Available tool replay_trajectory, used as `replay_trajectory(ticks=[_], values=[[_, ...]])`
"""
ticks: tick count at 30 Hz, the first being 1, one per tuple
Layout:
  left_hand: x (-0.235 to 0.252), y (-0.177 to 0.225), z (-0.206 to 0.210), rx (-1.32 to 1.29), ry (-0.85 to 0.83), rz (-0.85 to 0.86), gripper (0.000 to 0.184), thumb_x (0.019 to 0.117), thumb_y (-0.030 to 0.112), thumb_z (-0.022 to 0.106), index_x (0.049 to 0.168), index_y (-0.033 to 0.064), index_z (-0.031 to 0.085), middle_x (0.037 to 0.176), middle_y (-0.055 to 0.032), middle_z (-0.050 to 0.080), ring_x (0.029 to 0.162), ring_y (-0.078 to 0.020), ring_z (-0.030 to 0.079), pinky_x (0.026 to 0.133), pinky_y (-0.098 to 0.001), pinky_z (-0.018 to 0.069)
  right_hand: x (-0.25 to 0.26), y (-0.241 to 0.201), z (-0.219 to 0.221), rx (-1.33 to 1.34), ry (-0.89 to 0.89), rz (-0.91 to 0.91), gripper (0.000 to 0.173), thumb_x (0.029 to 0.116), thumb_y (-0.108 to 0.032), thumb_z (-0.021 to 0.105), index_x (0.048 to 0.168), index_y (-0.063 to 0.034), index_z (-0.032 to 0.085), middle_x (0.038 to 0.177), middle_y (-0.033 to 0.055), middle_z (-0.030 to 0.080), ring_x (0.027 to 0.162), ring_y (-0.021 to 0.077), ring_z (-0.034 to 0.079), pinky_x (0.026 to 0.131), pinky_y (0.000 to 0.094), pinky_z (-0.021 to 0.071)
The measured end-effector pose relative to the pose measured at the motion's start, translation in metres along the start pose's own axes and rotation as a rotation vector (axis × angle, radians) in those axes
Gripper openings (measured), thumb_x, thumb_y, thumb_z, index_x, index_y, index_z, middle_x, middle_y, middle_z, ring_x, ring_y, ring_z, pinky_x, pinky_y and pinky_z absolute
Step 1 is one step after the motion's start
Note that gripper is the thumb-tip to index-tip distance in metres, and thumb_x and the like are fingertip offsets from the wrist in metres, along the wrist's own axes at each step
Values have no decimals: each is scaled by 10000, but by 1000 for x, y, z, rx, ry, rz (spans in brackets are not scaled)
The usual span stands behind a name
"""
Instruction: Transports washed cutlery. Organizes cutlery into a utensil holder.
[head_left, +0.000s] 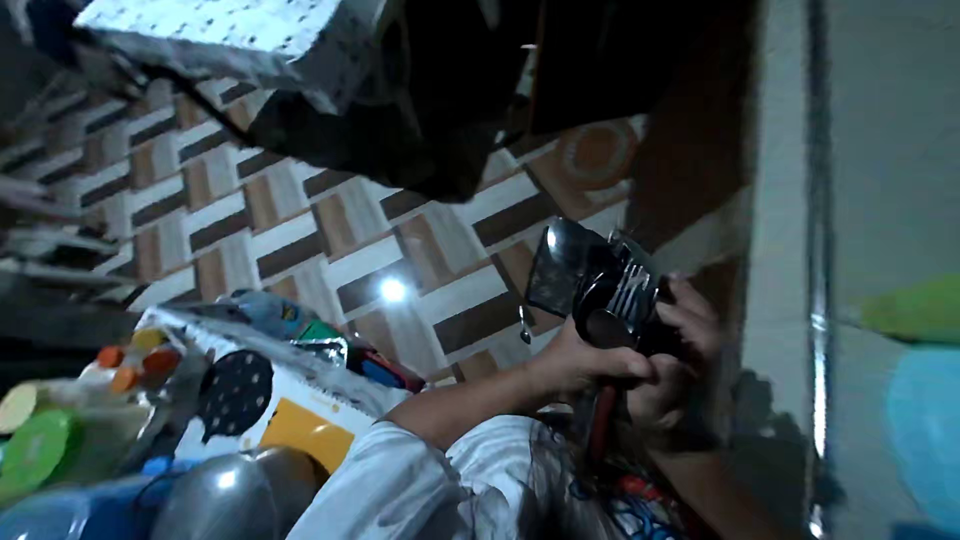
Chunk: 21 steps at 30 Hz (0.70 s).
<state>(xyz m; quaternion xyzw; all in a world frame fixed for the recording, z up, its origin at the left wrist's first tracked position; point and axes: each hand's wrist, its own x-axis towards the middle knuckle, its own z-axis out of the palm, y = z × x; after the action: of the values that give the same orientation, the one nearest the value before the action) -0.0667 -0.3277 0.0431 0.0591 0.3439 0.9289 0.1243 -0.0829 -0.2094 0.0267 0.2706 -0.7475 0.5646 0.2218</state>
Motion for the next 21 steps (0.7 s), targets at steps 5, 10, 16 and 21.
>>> replay_trajectory(ticks=[5, 10, 16, 21], values=[[-19, 22, -41, -16, 266, 128, 443, 702, 282, 908, 990, 131, 608, 783, 101, 701, 730, 5, 681, 712, -198, 579, 22, 18, 56, 149, -319, 28, 532, 1088, -550, 296, 1283, -108, 521, 1527, 78, 465, 1469, 155, 383, 1184, 360, 368], [-36, 30, -62, -18, 446, 292, 398, 733, 190, 862, 1025, 127, 599, 822, 86, 713, 759, -18, 690, 736, -226, 585, 39, 36, 98, 363, -620, 14, 612, 1074, -596, 268, 1287, -77, 514, 1451, 107, 510, 1440, 171, 411, 1157, 361, 398], [-59, 39, -82, -55, 654, 433, 174, 817, 86, 722, 961, 153, 652, 828, 70, 734, 773, -28, 703, 754, -233, 589, 52, 29, 144, 519, -925, -15, 700, 1042, -662, 248, 1406, -98, 447, 1500, 113, 471, 1409, 144, 453, 1129, 346, 434], [-80, 67, -107, -128, 772, 564, 98, 873, 76, 664, 931, 154, 674, 818, 52, 743, 765, -36, 709, 753, -232, 592, 63, 18, 206, 471, -1111, -113, 790, 1019, -710, 197, 1389, -58, 444, 1444, 188, 511, 1361, 220, 504, 1056, 481, 462]])
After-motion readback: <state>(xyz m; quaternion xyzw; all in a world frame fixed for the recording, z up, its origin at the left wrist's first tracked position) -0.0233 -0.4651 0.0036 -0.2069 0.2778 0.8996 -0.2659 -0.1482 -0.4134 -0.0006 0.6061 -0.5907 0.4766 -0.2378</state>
